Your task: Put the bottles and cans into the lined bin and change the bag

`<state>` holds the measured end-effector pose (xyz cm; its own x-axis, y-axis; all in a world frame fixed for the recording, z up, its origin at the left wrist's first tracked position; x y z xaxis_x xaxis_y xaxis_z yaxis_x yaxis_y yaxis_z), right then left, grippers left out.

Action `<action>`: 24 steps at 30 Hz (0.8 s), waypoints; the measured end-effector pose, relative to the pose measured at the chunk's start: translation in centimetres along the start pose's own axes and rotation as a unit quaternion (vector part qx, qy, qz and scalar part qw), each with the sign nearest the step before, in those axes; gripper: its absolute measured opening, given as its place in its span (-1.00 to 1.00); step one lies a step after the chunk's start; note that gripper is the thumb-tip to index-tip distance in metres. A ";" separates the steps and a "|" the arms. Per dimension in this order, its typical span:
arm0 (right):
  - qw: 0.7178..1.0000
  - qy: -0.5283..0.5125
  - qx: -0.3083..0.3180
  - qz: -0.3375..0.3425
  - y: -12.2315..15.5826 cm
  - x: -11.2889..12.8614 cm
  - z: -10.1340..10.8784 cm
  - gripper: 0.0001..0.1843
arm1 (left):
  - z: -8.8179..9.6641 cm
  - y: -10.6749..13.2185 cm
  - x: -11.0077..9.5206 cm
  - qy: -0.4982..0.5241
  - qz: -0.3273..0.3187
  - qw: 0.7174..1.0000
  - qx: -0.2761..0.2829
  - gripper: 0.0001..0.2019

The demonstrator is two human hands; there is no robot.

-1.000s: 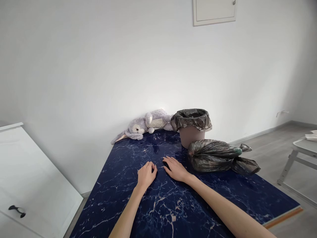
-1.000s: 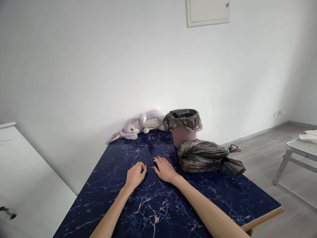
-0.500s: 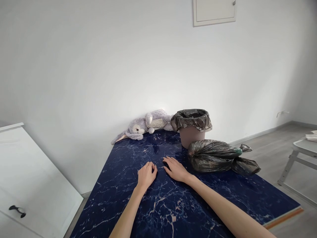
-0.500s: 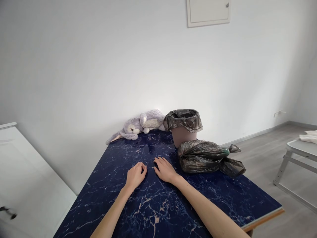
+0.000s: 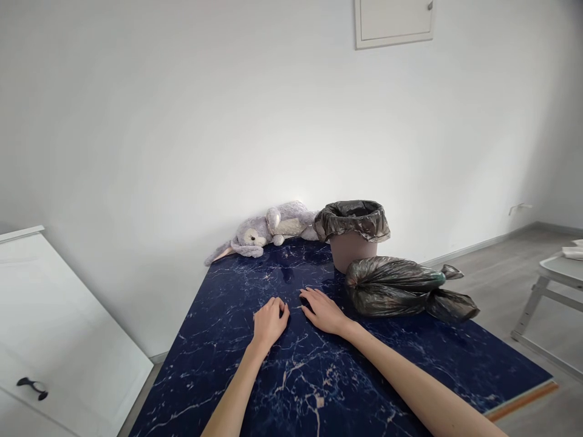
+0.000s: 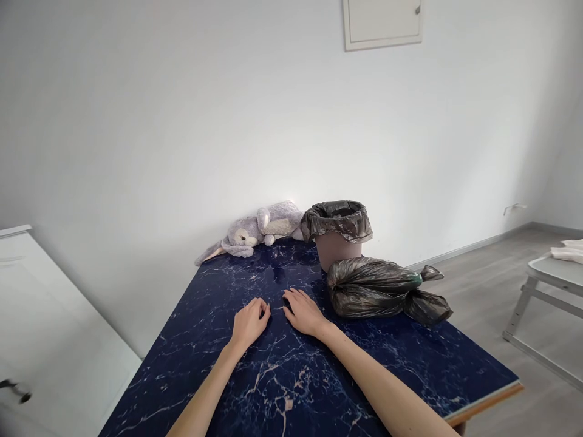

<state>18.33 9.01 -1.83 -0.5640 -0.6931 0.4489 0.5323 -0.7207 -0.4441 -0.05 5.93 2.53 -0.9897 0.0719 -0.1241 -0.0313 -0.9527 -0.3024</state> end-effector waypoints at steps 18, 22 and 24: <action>1.000 0.011 0.001 0.006 0.1 0.2 0.2 -0.50 | -0.2 0.0 0.2 0.009 0.002 1.000 0.003 -0.74; 1.000 0.022 -0.006 0.021 0.4 1.2 0.9 -0.50 | -0.1 0.1 0.2 0.008 0.005 1.000 0.003 -0.75; 0.999 0.024 -0.011 0.040 1.1 2.3 2.2 -0.50 | 0.0 0.1 0.2 0.007 0.007 1.000 0.003 -0.76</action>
<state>18.99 6.63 0.43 -0.5500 -0.7470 0.3735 0.5627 -0.6619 -0.4951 -0.23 5.83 2.42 -0.9879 0.0631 -0.1417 -0.0187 -0.9553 -0.2951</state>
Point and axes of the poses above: each hand's wrist, its own y-axis away from the middle knuckle, its own z-axis out of the back of the hand, x = y × z, the point moved 4 cm from there along -y, towards the middle knuckle, and after that the axes turned 6 degrees about z, right-handed, at the moved point
